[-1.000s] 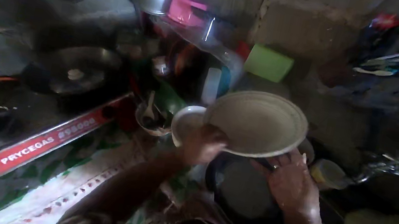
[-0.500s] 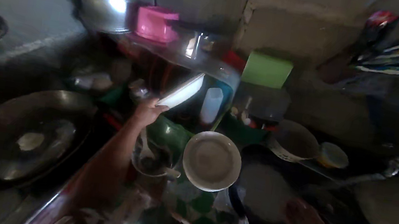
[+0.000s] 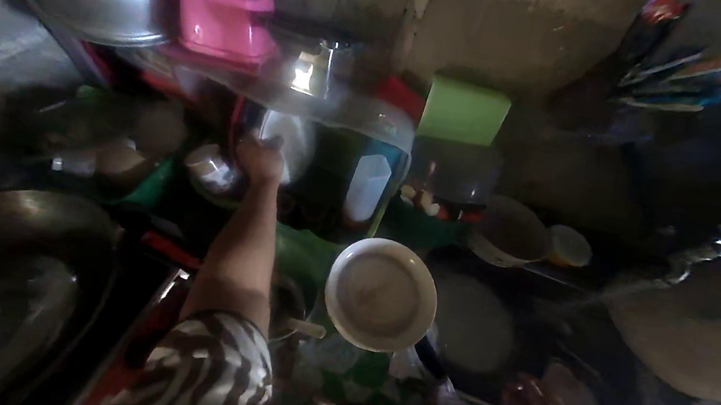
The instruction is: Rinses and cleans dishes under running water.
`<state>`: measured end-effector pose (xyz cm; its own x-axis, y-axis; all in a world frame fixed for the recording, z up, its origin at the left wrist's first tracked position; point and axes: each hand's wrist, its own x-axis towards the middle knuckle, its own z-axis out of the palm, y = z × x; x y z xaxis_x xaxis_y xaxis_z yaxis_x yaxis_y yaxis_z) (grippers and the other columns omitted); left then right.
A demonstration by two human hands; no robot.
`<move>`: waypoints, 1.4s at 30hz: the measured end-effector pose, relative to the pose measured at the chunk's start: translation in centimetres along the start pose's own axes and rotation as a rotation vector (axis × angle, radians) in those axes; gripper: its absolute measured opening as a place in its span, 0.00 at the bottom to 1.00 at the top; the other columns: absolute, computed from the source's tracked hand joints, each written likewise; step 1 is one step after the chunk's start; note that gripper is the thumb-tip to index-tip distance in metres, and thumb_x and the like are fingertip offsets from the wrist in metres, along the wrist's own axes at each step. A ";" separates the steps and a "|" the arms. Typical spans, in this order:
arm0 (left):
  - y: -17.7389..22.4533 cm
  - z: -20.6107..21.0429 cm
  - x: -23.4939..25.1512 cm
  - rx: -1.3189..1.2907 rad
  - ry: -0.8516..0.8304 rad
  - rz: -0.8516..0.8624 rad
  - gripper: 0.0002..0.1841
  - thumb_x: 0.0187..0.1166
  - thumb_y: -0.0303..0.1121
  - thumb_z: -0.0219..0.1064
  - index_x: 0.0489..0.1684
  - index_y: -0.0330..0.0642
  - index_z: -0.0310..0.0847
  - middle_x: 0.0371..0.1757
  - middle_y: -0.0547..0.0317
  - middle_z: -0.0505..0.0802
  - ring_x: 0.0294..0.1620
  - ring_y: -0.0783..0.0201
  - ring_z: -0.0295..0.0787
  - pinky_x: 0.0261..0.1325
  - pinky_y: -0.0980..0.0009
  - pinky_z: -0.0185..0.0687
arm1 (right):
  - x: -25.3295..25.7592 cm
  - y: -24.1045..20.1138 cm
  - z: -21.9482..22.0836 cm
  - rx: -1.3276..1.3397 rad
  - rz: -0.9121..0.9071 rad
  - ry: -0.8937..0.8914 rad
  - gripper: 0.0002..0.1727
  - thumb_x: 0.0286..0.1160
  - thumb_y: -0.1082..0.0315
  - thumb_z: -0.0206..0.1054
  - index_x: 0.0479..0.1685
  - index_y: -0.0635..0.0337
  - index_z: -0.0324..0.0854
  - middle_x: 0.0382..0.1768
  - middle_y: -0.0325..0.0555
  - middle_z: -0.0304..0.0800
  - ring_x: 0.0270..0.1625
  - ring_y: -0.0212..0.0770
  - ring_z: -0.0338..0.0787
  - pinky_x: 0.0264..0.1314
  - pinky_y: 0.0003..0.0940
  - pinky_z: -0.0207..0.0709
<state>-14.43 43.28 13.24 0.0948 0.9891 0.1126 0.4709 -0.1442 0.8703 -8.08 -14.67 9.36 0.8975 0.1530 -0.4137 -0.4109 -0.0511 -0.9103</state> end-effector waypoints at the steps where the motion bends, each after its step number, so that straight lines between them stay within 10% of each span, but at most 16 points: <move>1: 0.5 0.0 -0.4 0.073 0.038 0.012 0.29 0.77 0.43 0.73 0.72 0.33 0.78 0.72 0.33 0.83 0.78 0.39 0.76 0.82 0.46 0.67 | 0.0 0.1 0.2 -0.028 0.009 0.006 0.14 0.92 0.65 0.52 0.66 0.62 0.74 0.42 0.40 0.90 0.40 0.34 0.92 0.45 0.32 0.90; 8: -0.7 5.1 -1.3 0.555 0.133 0.276 0.39 0.92 0.51 0.45 0.98 0.41 0.34 0.96 0.37 0.48 0.97 0.39 0.34 0.88 0.27 0.26 | 0.8 -0.4 4.0 -0.265 0.035 -0.037 0.18 0.92 0.64 0.55 0.70 0.67 0.74 0.47 0.47 0.91 0.43 0.35 0.93 0.49 0.31 0.88; 12: -1.6 3.4 -1.2 0.596 0.074 0.278 0.46 0.86 0.56 0.54 0.98 0.46 0.33 0.97 0.43 0.45 0.98 0.44 0.31 0.86 0.24 0.20 | 0.9 0.2 5.8 -0.385 -0.013 -0.222 0.20 0.92 0.66 0.52 0.74 0.69 0.71 0.54 0.53 0.90 0.50 0.37 0.93 0.56 0.35 0.88; 16: -3.3 4.1 -2.9 0.500 0.115 0.256 0.53 0.74 0.51 0.71 0.98 0.47 0.38 0.97 0.41 0.46 0.97 0.40 0.34 0.88 0.27 0.28 | 1.0 0.4 6.7 -0.434 -0.002 -0.321 0.20 0.90 0.68 0.57 0.74 0.69 0.72 0.56 0.54 0.89 0.52 0.37 0.92 0.58 0.35 0.87; 28: -1.2 2.5 -5.9 0.393 0.069 0.174 0.56 0.75 0.54 0.70 0.97 0.38 0.33 0.96 0.35 0.46 0.97 0.39 0.36 0.90 0.31 0.30 | 1.7 -1.9 9.3 -0.550 -0.037 -0.371 0.25 0.91 0.66 0.57 0.83 0.66 0.63 0.67 0.58 0.83 0.62 0.44 0.89 0.62 0.40 0.85; 36: 1.1 -2.9 -20.0 0.381 -0.739 0.153 0.31 0.89 0.47 0.60 0.85 0.36 0.68 0.81 0.36 0.78 0.83 0.38 0.72 0.82 0.39 0.66 | 4.9 -1.0 15.2 -0.674 0.036 -0.409 0.30 0.91 0.55 0.59 0.84 0.62 0.64 0.71 0.70 0.79 0.65 0.62 0.87 0.65 0.56 0.83; 42: 0.1 -5.4 -26.0 0.455 -0.604 0.337 0.34 0.86 0.44 0.65 0.89 0.38 0.61 0.90 0.36 0.65 0.90 0.36 0.58 0.88 0.38 0.54 | 6.6 0.8 15.0 -0.701 -0.083 -0.416 0.30 0.88 0.52 0.62 0.83 0.57 0.71 0.78 0.68 0.73 0.76 0.66 0.78 0.74 0.65 0.75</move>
<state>-21.52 17.73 13.01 0.6884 0.7231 -0.0573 0.6296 -0.5564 0.5423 -4.84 1.08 6.17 0.7309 0.5305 -0.4294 -0.0262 -0.6070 -0.7943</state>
